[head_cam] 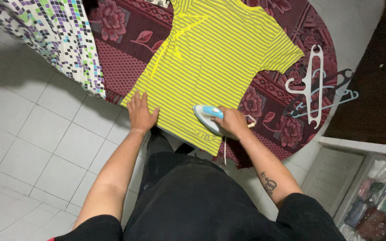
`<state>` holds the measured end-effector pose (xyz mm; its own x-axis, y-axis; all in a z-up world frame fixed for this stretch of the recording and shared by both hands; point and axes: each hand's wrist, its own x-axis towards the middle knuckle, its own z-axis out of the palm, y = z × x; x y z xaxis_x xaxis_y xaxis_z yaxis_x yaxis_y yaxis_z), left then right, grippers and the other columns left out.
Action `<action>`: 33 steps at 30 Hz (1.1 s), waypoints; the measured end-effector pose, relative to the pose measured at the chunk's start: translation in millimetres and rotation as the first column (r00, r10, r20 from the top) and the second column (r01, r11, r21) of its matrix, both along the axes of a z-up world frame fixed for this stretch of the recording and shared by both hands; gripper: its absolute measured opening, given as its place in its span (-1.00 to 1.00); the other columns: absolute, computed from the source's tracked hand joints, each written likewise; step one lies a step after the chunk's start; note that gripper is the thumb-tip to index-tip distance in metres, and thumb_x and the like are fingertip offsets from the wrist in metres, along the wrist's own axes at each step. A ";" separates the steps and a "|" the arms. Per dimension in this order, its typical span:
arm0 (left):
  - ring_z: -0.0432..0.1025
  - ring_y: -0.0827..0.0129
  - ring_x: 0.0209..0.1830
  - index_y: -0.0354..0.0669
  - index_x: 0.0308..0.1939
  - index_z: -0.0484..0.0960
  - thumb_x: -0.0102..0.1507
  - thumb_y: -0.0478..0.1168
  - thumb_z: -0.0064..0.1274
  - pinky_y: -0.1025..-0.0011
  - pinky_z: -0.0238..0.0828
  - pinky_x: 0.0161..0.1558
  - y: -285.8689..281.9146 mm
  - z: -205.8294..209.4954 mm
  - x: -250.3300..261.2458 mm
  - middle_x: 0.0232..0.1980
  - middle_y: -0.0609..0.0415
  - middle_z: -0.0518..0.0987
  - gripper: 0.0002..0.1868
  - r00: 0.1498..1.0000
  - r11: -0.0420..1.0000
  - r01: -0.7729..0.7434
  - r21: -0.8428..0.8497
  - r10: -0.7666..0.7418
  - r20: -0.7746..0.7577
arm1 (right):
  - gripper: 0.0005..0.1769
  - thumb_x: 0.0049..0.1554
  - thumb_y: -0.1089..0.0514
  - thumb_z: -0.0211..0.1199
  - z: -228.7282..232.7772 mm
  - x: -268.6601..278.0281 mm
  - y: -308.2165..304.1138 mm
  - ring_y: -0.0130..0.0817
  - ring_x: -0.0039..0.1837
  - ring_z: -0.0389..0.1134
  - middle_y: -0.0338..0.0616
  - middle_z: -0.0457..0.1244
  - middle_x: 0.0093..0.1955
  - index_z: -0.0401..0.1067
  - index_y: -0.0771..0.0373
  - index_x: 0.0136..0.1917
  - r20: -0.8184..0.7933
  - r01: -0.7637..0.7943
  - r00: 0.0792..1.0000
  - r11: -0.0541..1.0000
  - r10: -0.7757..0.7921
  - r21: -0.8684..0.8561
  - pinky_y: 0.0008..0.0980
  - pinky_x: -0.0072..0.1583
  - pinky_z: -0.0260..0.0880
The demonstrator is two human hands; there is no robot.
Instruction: The person irons a yellow striped t-shirt on a bed. They smooth the fabric with one hand while moving the iron with the other, then flip the shirt over to iron the other side.
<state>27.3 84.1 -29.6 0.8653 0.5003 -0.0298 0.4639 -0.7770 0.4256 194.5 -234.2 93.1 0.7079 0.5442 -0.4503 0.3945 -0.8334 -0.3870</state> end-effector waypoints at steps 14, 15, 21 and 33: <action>0.48 -0.20 0.10 -0.20 0.19 0.53 0.14 0.15 0.32 -0.04 0.35 0.16 104.5 -4.6 28.4 0.02 -0.30 0.62 -0.31 0.953 0.996 -0.064 -0.060 0.043 -0.301 | -0.54 0.11 -0.20 0.38 -26.0 22.1 6.9 0.16 0.04 0.44 0.14 0.41 -0.05 0.50 0.13 0.12 0.159 0.243 0.956 0.969 -0.248 0.053 0.10 0.06 0.42; 0.51 -0.18 0.04 -0.20 0.09 0.58 0.14 0.14 0.30 -0.03 0.39 0.11 110.6 -6.6 32.0 -0.03 -0.27 0.65 -0.38 0.955 0.994 -0.038 -0.102 0.006 -0.297 | -0.54 0.11 -0.20 0.38 -25.8 15.6 7.0 0.15 0.04 0.44 0.13 0.41 -0.06 0.50 0.12 0.13 0.157 0.249 0.955 0.967 -0.253 0.048 0.10 0.06 0.42; 0.58 -0.09 -0.09 -0.20 -0.22 0.72 0.17 0.11 0.21 0.00 0.47 -0.03 139.5 -20.4 38.2 -0.17 -0.23 0.69 -0.58 0.862 0.955 0.112 -0.275 -0.231 -0.452 | -0.57 0.03 -0.17 0.41 -24.6 -46.6 13.8 0.11 0.04 0.45 0.04 0.43 -0.05 0.54 0.00 0.12 0.118 0.289 0.949 0.956 -0.293 0.052 0.10 0.02 0.43; 0.61 0.02 -0.14 -0.27 -0.28 0.78 0.12 0.15 0.26 0.14 0.48 0.00 175.1 -0.7 67.0 -0.21 -0.21 0.71 -0.51 0.609 0.871 0.347 -0.348 -0.491 -0.622 | -0.54 0.01 -0.19 0.42 -6.4 -122.2 48.7 0.10 0.00 0.46 0.03 0.43 -0.06 0.56 -0.01 0.13 0.008 0.485 0.875 0.875 -0.485 -0.003 0.05 0.04 0.43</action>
